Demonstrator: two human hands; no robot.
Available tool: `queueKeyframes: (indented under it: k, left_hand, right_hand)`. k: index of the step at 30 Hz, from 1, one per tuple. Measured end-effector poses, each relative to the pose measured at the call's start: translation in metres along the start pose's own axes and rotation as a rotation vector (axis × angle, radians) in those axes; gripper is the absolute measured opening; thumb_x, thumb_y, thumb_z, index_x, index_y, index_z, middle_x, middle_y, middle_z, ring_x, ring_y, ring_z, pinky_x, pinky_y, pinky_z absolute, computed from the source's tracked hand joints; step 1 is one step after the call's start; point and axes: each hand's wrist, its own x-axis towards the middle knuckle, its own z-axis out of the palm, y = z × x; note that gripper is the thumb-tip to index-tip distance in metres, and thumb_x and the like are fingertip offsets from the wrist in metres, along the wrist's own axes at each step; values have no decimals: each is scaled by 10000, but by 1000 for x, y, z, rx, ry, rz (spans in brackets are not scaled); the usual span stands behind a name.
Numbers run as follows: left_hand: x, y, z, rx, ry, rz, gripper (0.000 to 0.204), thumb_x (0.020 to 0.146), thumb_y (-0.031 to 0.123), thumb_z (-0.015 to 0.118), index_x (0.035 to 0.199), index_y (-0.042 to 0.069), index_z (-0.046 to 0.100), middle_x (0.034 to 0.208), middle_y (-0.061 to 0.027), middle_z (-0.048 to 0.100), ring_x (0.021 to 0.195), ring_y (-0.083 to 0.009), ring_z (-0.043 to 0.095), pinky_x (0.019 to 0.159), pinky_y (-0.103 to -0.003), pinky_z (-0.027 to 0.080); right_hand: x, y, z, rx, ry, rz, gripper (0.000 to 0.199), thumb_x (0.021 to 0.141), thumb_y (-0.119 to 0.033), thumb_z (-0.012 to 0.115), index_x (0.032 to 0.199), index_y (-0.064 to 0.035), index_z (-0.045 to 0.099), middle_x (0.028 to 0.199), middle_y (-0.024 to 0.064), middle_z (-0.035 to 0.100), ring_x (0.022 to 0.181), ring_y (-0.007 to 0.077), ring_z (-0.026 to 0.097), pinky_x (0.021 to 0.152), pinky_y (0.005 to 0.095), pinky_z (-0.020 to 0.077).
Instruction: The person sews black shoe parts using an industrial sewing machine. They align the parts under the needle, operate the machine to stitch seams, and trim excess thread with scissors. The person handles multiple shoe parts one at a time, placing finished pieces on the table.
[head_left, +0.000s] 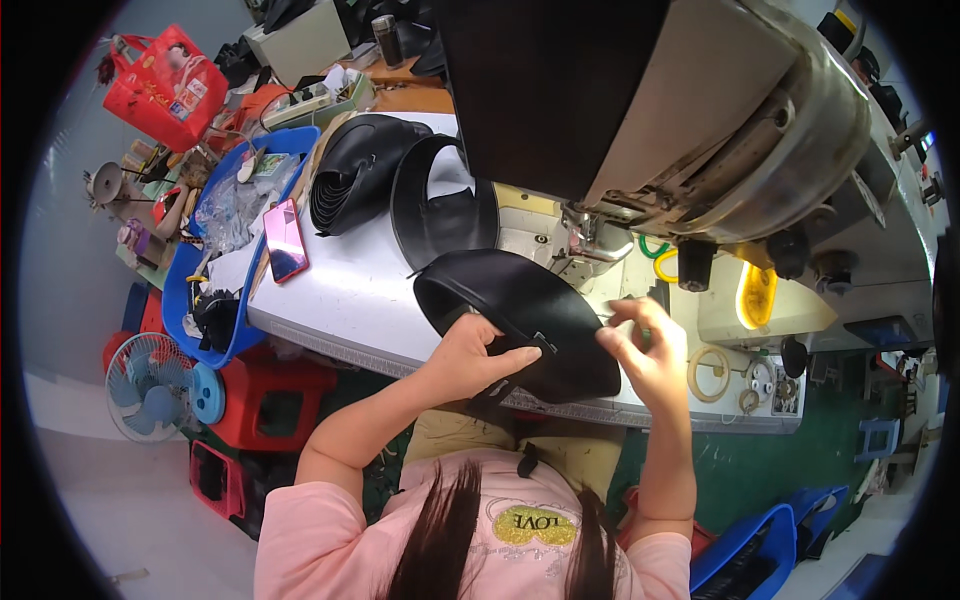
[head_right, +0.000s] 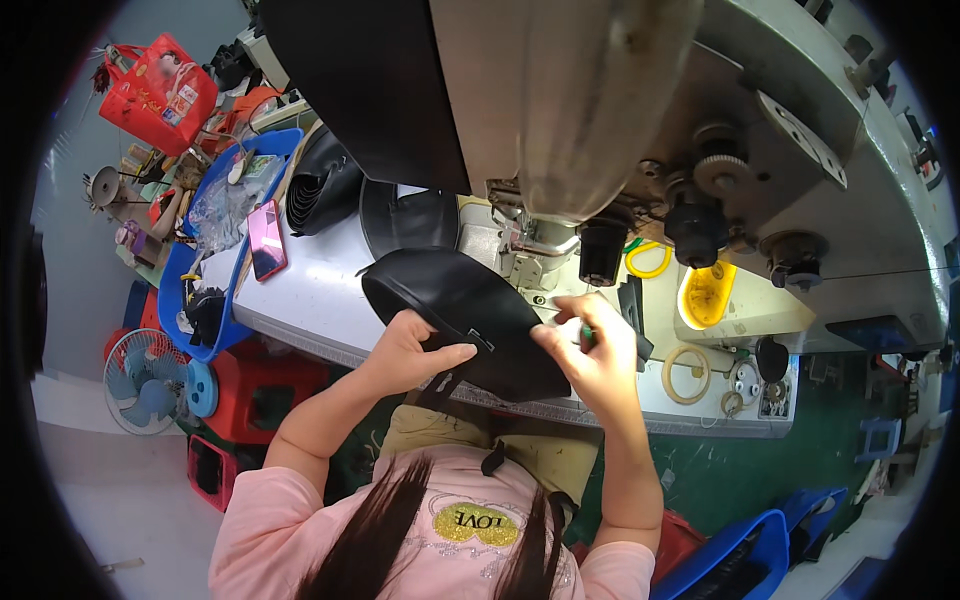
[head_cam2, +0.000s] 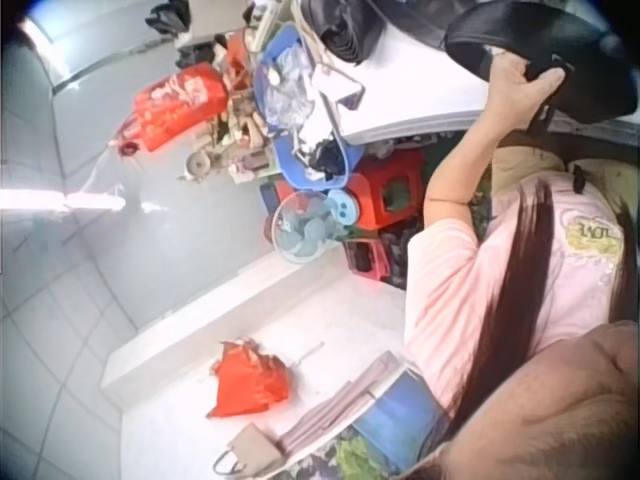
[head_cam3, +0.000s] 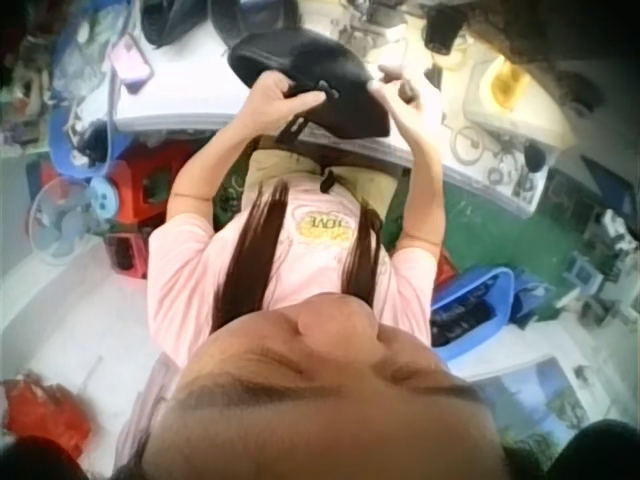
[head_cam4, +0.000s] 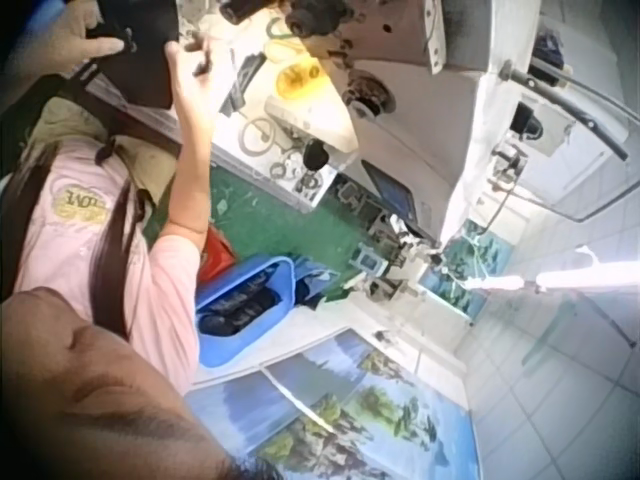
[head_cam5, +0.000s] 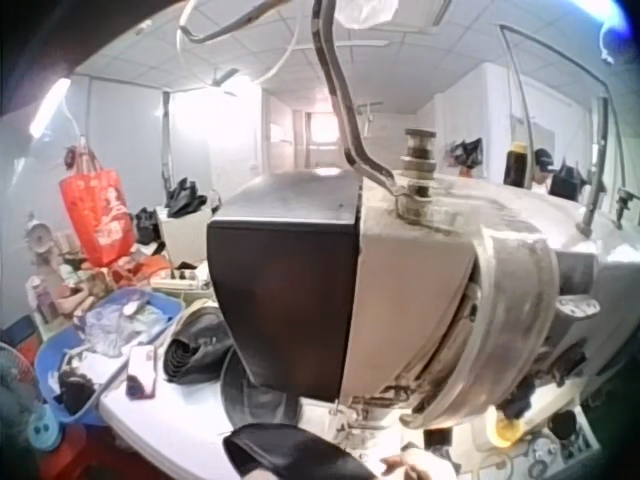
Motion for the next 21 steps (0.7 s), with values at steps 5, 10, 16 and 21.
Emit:
queueKeyframes:
  k: [5, 10, 16, 21]
  left_hand:
    - [13, 6, -6, 17, -86, -109, 141, 754, 77, 599, 850, -25, 586, 767, -1, 586, 688, -43, 495, 609, -206, 409]
    - [21, 3, -18, 174, -92, -226, 160, 761, 126, 608, 822, -21, 589, 744, -6, 593, 662, -42, 486, 566, -219, 399]
    - [23, 12, -17, 382, 86, 28, 168, 746, 136, 607, 851, 6, 615, 698, -52, 611, 654, -93, 531, 629, -251, 432]
    - [34, 22, -25, 241, 18, -162, 175, 711, 114, 642, 835, -7, 617, 693, -38, 602, 631, -66, 512, 574, -219, 414]
  right_hand:
    - [18, 16, 13, 547, -386, 221, 640, 559, -96, 773, 1088, 41, 440, 958, 114, 557, 837, 175, 549, 749, 285, 459]
    - [27, 29, 30, 511, -247, 304, 573, 574, -57, 754, 1051, 43, 452, 948, 121, 560, 824, 179, 562, 722, 286, 481]
    - [26, 18, 38, 666, -234, 290, 505, 606, 9, 702, 1046, 36, 457, 950, 112, 555, 807, 177, 564, 708, 289, 487]
    - [27, 15, 43, 703, -100, 208, 397, 608, 45, 653, 985, -7, 537, 852, 77, 597, 754, 164, 584, 711, 284, 482]
